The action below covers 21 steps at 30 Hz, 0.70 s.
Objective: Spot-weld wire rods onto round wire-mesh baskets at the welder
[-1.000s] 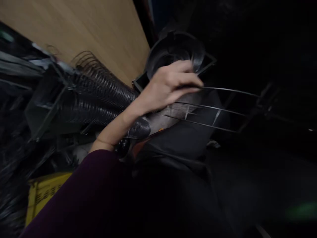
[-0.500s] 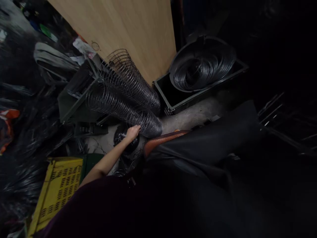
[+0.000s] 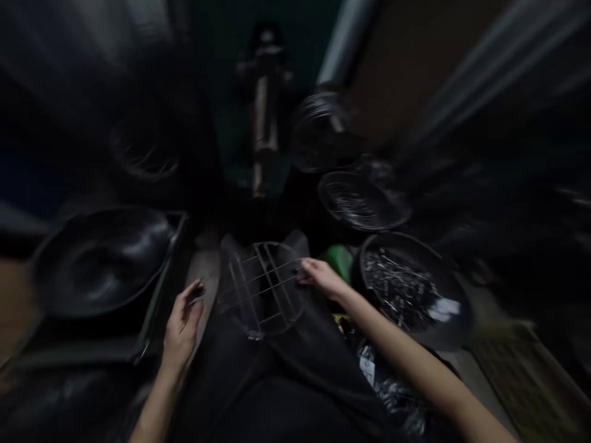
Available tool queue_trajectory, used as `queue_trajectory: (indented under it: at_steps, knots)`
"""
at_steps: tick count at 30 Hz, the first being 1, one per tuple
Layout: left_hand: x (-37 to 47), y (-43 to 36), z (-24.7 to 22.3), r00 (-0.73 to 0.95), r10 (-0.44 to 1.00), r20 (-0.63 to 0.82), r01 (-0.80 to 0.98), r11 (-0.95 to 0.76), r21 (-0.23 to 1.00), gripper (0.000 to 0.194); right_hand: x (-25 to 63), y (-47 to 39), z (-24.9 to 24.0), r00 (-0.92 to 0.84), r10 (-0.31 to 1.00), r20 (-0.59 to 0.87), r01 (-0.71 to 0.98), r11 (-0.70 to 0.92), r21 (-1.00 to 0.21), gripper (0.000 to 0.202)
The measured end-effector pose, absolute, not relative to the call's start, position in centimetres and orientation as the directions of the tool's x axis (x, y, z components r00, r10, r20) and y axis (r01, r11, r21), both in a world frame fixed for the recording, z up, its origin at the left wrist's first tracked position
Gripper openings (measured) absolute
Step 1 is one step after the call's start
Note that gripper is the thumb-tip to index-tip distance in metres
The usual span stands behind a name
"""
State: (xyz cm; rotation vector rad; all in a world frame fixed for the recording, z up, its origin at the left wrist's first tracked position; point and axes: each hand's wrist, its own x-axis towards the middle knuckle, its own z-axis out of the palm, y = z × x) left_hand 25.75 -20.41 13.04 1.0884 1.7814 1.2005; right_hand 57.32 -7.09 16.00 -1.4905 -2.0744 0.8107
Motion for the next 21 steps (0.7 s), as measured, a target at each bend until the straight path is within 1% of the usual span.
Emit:
queue_trajectory:
  at_steps: [1,2,4,6,7,8,10,12,14,15,17,21]
  knots:
    - [27.2,-18.1,12.8,-0.357,0.927,-0.112,0.193,0.191,0.962,0.061,59.4,-5.5,16.6,-0.241,0.968,0.065,0.714,0.223,-0.664,0.029]
    - [28.5,-16.4,12.6,-0.318,0.940,-0.123,0.173,0.186,0.967,0.060,61.1,-3.8,17.5,-0.196,0.973,0.118,0.738,0.226,-0.636,0.025]
    - [30.6,-14.6,12.2,-0.250,0.957,-0.149,0.201,0.202,0.959,0.054,63.4,0.5,20.2,-0.152,0.948,0.280,0.776,0.290,-0.560,0.021]
    - [31.8,-14.1,12.0,-0.236,0.955,-0.180,0.202,0.229,0.952,0.046,64.6,6.1,24.4,-0.141,0.865,0.482,0.821,0.374,-0.431,0.022]
    - [32.1,-14.0,11.9,-0.244,0.951,-0.189,0.180,0.236,0.955,0.043,64.7,9.2,26.7,-0.132,0.817,0.562,0.852,0.383,-0.357,0.022]
    - [32.4,-13.8,11.9,-0.257,0.948,-0.189,0.154,0.234,0.960,0.039,64.5,12.3,29.0,-0.133,0.784,0.607,0.886,0.368,-0.282,0.022]
    - [32.7,-13.2,11.9,-0.288,0.943,-0.168,0.103,0.205,0.973,0.036,63.6,18.0,32.9,-0.160,0.781,0.604,0.947,0.295,-0.130,0.025]
    - [32.9,-12.5,11.8,-0.320,0.935,-0.151,0.050,0.176,0.983,0.042,62.5,22.0,35.1,-0.216,0.840,0.497,0.972,0.232,0.030,0.028]
    - [33.0,-11.9,11.7,-0.353,0.920,-0.167,0.001,0.179,0.984,0.050,61.7,24.2,35.7,-0.260,0.889,0.377,0.963,0.212,0.167,0.032]
    - [33.0,-11.7,11.6,-0.360,0.916,-0.178,-0.012,0.186,0.982,0.053,61.4,24.8,35.6,-0.274,0.899,0.342,0.954,0.210,0.213,0.033]
    - [32.9,-11.5,11.5,-0.356,0.914,-0.193,-0.022,0.198,0.980,0.053,61.3,25.0,35.0,-0.283,0.900,0.332,0.944,0.200,0.262,0.033]
    - [32.2,-11.2,11.5,-0.283,0.940,-0.191,-0.028,0.191,0.981,0.050,62.5,23.3,33.9,-0.297,0.883,0.364,0.939,0.201,0.280,0.033]
